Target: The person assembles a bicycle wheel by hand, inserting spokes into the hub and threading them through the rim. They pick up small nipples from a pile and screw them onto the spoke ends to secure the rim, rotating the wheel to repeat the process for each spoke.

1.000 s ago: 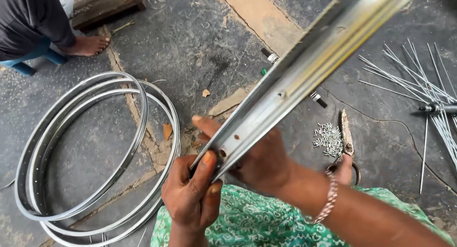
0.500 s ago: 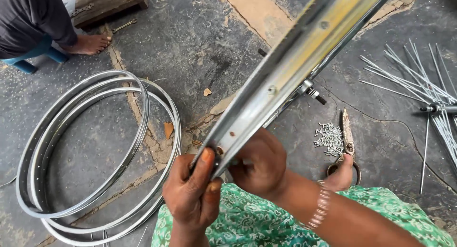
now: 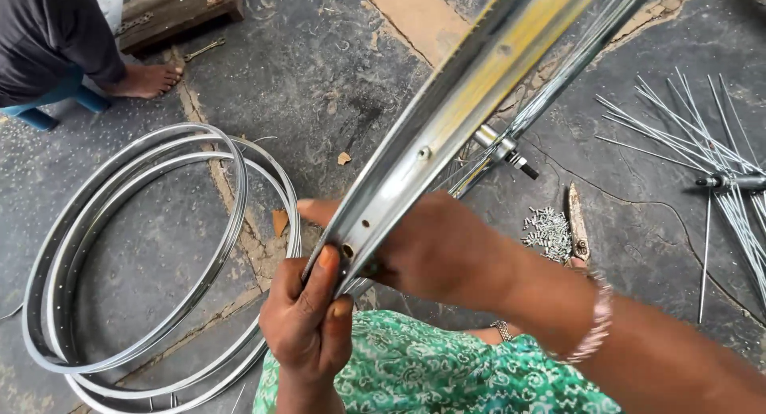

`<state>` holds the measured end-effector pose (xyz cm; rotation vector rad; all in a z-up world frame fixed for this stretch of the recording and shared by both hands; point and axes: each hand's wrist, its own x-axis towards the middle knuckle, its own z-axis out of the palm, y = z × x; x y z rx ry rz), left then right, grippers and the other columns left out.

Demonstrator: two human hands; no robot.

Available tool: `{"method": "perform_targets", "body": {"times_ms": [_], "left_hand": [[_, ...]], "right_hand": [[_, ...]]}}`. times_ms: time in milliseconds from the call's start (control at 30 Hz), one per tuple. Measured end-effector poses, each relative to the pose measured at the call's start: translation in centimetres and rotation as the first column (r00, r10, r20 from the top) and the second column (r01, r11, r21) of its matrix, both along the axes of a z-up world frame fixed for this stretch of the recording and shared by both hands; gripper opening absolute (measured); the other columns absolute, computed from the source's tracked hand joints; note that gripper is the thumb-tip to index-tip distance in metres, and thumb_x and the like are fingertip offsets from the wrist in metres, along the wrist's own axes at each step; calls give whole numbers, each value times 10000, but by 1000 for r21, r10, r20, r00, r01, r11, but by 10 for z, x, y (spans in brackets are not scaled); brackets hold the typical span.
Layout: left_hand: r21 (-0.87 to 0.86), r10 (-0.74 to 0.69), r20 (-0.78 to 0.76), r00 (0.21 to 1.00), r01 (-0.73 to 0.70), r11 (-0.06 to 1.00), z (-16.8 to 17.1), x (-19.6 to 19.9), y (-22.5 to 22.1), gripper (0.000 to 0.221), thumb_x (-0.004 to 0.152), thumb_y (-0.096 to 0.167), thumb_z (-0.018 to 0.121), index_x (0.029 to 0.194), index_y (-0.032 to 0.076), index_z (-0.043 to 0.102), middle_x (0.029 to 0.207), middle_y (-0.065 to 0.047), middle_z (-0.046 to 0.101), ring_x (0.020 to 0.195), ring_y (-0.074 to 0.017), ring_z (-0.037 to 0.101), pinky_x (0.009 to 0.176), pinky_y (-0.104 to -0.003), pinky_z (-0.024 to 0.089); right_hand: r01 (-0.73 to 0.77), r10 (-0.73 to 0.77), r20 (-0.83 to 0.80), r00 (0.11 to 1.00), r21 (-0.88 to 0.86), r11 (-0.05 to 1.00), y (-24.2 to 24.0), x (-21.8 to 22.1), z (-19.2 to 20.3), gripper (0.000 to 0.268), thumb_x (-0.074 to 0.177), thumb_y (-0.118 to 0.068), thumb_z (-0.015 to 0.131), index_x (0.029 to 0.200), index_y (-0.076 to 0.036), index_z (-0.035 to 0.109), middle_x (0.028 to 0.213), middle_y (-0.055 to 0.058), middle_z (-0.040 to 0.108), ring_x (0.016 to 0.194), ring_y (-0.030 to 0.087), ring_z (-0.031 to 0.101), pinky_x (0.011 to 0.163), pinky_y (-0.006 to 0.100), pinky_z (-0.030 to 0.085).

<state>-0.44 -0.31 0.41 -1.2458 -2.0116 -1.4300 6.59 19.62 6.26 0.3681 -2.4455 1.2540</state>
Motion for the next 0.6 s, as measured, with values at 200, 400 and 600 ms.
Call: {"method": "perform_targets", "body": {"times_ms": [200, 400, 600], "left_hand": [[51, 17, 7, 1000, -17, 999, -5, 2, -1, 393, 1062, 330, 646, 1315, 30, 677, 1014, -121, 635, 808, -135, 622, 659, -233, 480], [156, -2, -1, 1000, 2, 988, -11, 3, 6, 388, 1075, 322, 669, 1328, 28, 672, 1239, -142, 523, 875, -128, 613, 703, -207, 511], [171, -1, 5, 1000, 0, 985, -8, 5, 6, 375, 1083, 262, 659, 1348, -4, 658, 1324, -130, 447, 943, -155, 629, 754, -210, 535]], "right_hand": [[275, -37, -495, 868, 419, 865, -8, -7, -14, 410, 957, -170, 698, 1352, -76, 640, 1257, 68, 713, 1035, 246, 727, 856, 379, 595], [341, -175, -483, 858, 280, 897, -20, -11, -23, 428, 1021, -140, 670, 1425, -10, 613, 1316, 110, 679, 1060, 273, 724, 883, 382, 603], [220, -238, -231, 943, -101, 970, -29, -5, -18, 528, 843, -163, 795, 1347, -115, 646, 1291, 48, 707, 1178, 263, 678, 1020, 412, 537]]}}
